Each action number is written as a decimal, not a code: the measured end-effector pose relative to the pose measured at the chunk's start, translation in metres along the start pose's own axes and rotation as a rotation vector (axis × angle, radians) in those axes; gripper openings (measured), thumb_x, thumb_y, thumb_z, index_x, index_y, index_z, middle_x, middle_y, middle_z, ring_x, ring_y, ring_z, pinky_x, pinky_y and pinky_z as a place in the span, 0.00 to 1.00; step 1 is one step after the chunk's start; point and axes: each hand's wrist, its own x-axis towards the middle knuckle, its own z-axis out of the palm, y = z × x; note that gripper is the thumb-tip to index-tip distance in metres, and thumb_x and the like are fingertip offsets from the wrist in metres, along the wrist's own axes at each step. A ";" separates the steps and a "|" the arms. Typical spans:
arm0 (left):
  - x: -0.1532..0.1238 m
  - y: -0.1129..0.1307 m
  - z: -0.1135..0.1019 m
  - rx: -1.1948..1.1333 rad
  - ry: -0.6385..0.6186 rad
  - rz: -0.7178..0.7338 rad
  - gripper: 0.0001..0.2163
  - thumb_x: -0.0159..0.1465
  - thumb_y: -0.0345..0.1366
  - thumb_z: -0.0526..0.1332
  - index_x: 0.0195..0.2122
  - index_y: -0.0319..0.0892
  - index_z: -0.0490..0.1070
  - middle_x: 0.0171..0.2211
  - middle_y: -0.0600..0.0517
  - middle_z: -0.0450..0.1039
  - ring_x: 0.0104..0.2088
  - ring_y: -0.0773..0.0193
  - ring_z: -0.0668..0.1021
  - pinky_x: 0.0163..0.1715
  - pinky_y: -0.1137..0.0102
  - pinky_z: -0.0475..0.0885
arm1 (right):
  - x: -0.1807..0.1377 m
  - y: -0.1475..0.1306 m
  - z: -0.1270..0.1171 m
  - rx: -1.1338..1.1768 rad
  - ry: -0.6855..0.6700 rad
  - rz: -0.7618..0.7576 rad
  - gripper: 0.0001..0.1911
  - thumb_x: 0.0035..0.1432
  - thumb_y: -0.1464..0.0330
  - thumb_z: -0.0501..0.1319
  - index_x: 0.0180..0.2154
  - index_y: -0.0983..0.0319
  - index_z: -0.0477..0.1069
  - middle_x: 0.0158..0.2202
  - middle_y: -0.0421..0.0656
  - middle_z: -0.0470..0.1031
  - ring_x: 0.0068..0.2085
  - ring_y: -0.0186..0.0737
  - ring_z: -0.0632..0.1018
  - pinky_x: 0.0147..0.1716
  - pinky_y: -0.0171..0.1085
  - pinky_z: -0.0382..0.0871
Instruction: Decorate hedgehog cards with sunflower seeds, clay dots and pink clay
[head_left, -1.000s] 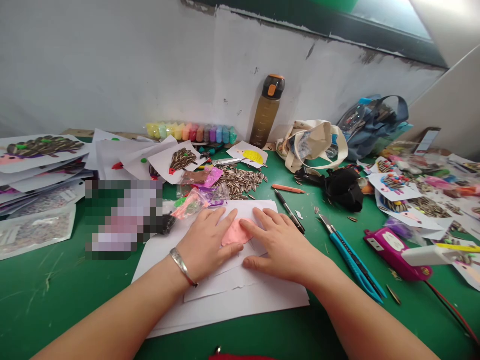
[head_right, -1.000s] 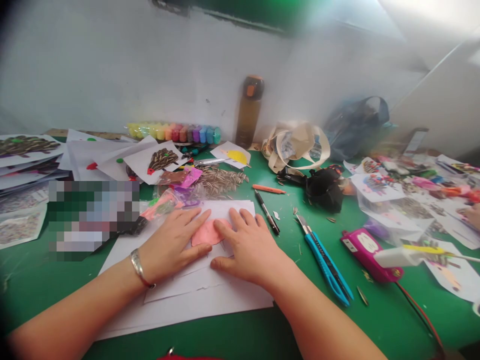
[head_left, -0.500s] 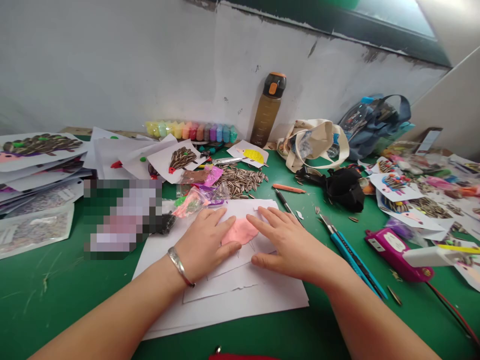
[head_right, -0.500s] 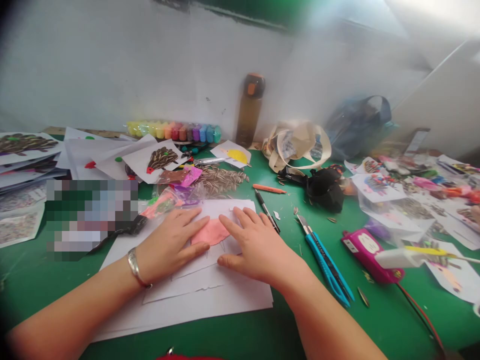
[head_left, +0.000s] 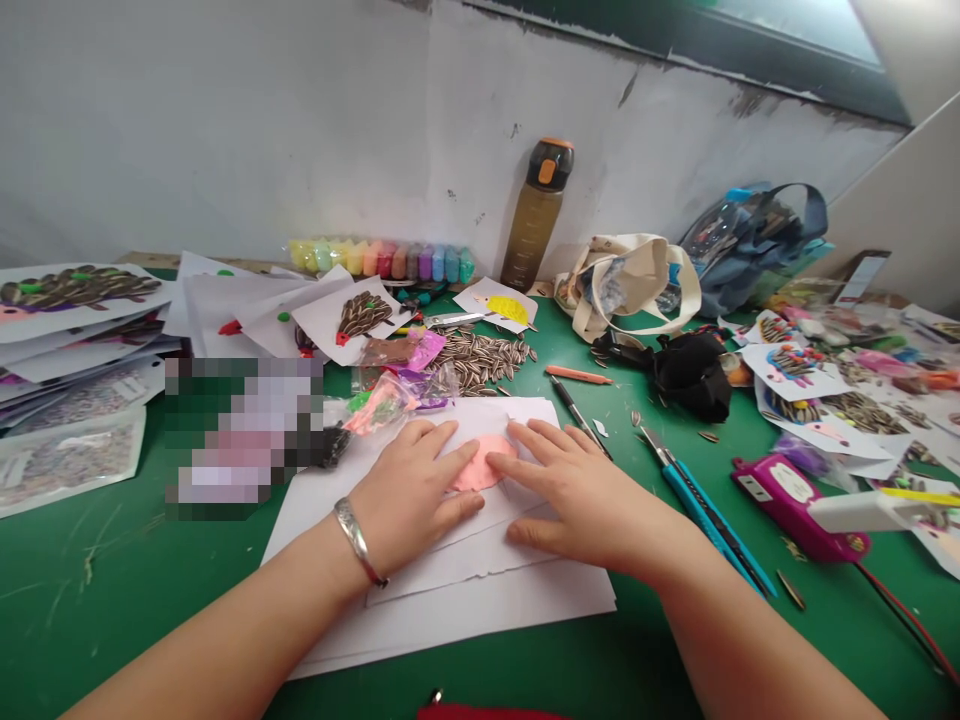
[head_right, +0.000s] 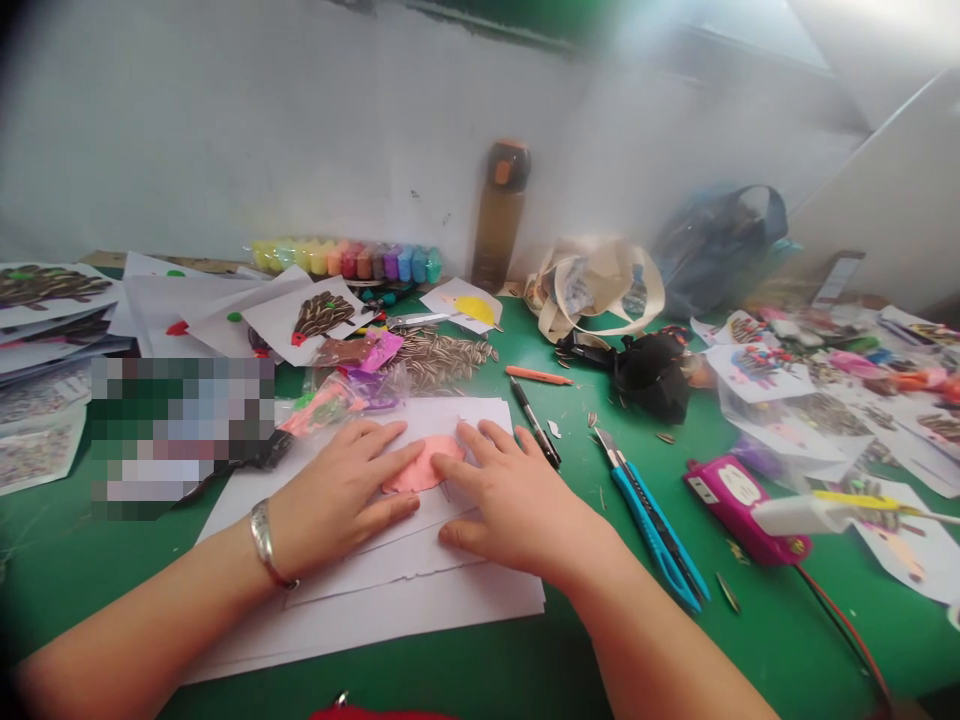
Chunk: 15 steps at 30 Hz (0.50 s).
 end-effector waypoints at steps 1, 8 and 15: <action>0.000 0.000 0.000 -0.005 0.000 0.002 0.22 0.63 0.46 0.60 0.55 0.40 0.70 0.55 0.41 0.66 0.51 0.46 0.66 0.53 0.51 0.63 | -0.001 0.002 -0.001 0.017 -0.001 0.000 0.36 0.56 0.52 0.60 0.64 0.45 0.54 0.69 0.46 0.49 0.66 0.58 0.54 0.59 0.64 0.49; 0.001 -0.001 0.000 0.011 -0.026 -0.011 0.24 0.63 0.46 0.59 0.57 0.40 0.68 0.56 0.40 0.66 0.52 0.46 0.65 0.54 0.51 0.62 | -0.004 -0.003 -0.001 -0.025 -0.004 -0.018 0.34 0.55 0.54 0.62 0.62 0.45 0.58 0.68 0.48 0.53 0.65 0.61 0.56 0.57 0.65 0.51; 0.001 0.000 0.002 0.042 -0.023 -0.016 0.23 0.63 0.45 0.60 0.57 0.40 0.69 0.57 0.41 0.66 0.52 0.46 0.66 0.54 0.51 0.62 | -0.003 -0.001 -0.004 -0.002 0.004 -0.018 0.33 0.55 0.55 0.61 0.62 0.45 0.58 0.67 0.47 0.54 0.65 0.56 0.58 0.57 0.58 0.56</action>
